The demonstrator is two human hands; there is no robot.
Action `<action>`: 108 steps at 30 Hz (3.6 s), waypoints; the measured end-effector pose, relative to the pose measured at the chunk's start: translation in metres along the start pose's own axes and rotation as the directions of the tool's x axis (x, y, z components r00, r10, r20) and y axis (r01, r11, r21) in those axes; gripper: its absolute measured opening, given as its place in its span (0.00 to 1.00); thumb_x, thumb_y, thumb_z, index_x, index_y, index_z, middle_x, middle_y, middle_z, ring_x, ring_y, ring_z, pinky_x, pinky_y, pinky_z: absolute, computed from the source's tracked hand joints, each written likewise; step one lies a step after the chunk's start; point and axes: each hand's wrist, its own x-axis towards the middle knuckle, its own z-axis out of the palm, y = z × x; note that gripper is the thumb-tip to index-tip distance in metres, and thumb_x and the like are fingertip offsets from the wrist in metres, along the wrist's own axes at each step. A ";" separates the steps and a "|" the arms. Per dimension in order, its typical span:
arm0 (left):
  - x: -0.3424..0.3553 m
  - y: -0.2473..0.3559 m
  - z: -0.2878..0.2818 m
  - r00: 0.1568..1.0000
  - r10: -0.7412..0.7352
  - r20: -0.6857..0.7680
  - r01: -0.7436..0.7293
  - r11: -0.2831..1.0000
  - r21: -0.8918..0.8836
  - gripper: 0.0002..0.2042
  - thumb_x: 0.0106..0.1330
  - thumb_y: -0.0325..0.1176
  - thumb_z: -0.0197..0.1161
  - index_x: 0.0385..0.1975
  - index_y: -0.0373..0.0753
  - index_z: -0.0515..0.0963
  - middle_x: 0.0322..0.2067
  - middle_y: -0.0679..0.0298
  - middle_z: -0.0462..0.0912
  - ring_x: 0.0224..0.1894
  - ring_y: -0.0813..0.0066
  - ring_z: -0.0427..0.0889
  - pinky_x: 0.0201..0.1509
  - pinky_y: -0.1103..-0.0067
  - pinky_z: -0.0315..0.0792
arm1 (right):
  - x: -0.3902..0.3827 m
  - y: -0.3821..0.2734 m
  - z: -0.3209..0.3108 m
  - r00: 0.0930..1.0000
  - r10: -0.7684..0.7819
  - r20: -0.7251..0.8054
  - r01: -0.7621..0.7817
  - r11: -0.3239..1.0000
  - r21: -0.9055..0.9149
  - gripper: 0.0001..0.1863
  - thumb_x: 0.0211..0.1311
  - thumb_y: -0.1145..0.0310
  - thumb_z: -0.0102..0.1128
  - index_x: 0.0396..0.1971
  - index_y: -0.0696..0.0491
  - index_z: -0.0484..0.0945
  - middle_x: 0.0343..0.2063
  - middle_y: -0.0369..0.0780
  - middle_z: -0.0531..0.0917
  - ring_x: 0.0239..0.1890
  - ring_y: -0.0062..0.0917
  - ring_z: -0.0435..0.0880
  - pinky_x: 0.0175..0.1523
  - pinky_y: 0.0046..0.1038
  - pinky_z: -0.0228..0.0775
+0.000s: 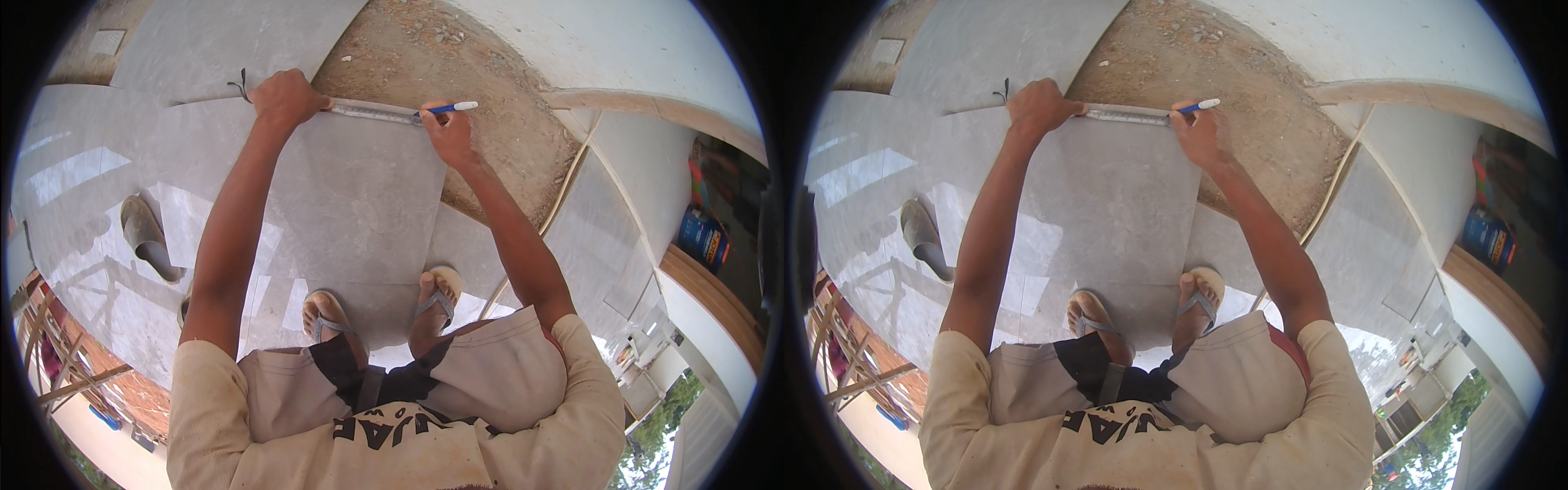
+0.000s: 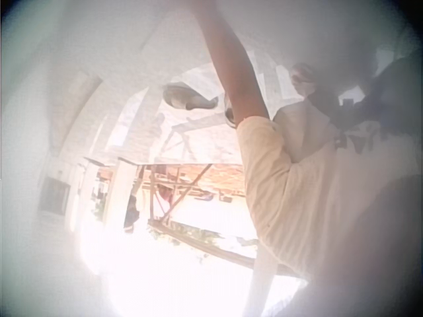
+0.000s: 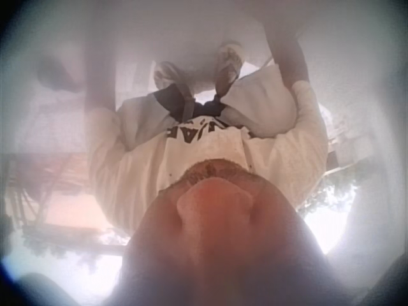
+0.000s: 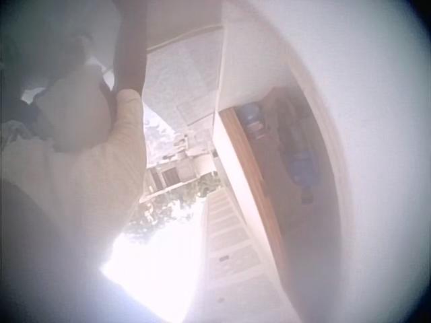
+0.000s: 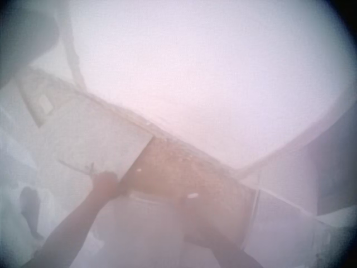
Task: The person measures and marks a large floor tile using a metal ruler and a pen, then carries the tile to an outdoor area where another person cuts it with a wet saw. The person returns to the indoor area to continue the tiling process.
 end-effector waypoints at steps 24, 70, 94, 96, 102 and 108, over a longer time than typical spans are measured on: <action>-0.001 -0.001 0.001 1.000 0.013 -0.017 -0.013 1.000 0.028 0.28 0.46 0.59 0.73 0.35 0.38 0.85 0.35 0.57 0.86 0.39 0.63 0.86 0.40 0.70 0.78 | 0.019 -0.063 0.037 0.975 -0.165 0.146 0.171 0.985 -0.027 0.11 0.60 0.62 0.59 0.38 0.52 0.82 0.28 0.45 0.83 0.36 0.38 0.83 0.44 0.37 0.72; -0.092 -0.064 0.069 0.840 0.317 -0.441 -0.399 0.911 -0.106 0.22 0.60 0.55 0.64 0.24 0.38 0.79 0.25 0.62 0.80 0.33 0.65 0.79 0.43 0.68 0.63 | -0.016 0.065 -0.037 0.962 0.106 -0.251 0.007 0.912 0.411 0.12 0.63 0.70 0.60 0.44 0.58 0.80 0.29 0.35 0.83 0.29 0.15 0.78 0.36 0.20 0.70; -0.080 -0.327 0.075 0.704 -0.293 -0.647 0.360 0.932 -0.030 0.21 0.65 0.54 0.56 0.29 0.41 0.81 0.33 0.62 0.84 0.42 0.60 0.81 0.48 0.60 0.66 | -0.156 0.082 -0.057 0.872 0.330 0.363 -0.230 0.928 -0.292 0.17 0.48 0.60 0.69 0.33 0.57 0.79 0.29 0.47 0.83 0.38 0.36 0.84 0.44 0.37 0.74; -0.074 -0.341 0.075 0.721 -0.340 -0.604 0.410 0.912 -0.024 0.21 0.65 0.55 0.55 0.32 0.41 0.81 0.36 0.61 0.83 0.45 0.60 0.80 0.51 0.59 0.66 | -0.159 0.075 -0.062 0.887 0.332 0.320 -0.202 0.903 -0.378 0.18 0.48 0.59 0.69 0.34 0.56 0.80 0.31 0.49 0.84 0.40 0.40 0.84 0.46 0.39 0.74; -0.071 -0.332 0.083 0.714 -0.451 -0.535 0.531 0.847 -0.005 0.25 0.66 0.56 0.53 0.49 0.42 0.78 0.51 0.58 0.77 0.56 0.58 0.73 0.58 0.57 0.63 | -0.146 0.099 -0.071 0.915 0.348 0.202 -0.231 0.866 -0.445 0.21 0.50 0.58 0.66 0.41 0.55 0.78 0.36 0.49 0.84 0.44 0.42 0.83 0.51 0.41 0.72; -0.093 -0.315 0.103 0.705 -0.328 -0.629 0.441 0.897 0.025 0.26 0.66 0.55 0.54 0.53 0.40 0.76 0.53 0.56 0.75 0.59 0.55 0.69 0.59 0.56 0.62 | -0.126 0.096 -0.071 0.912 0.390 0.127 -0.284 0.825 -0.488 0.20 0.52 0.58 0.64 0.43 0.53 0.78 0.38 0.49 0.84 0.46 0.43 0.82 0.51 0.41 0.72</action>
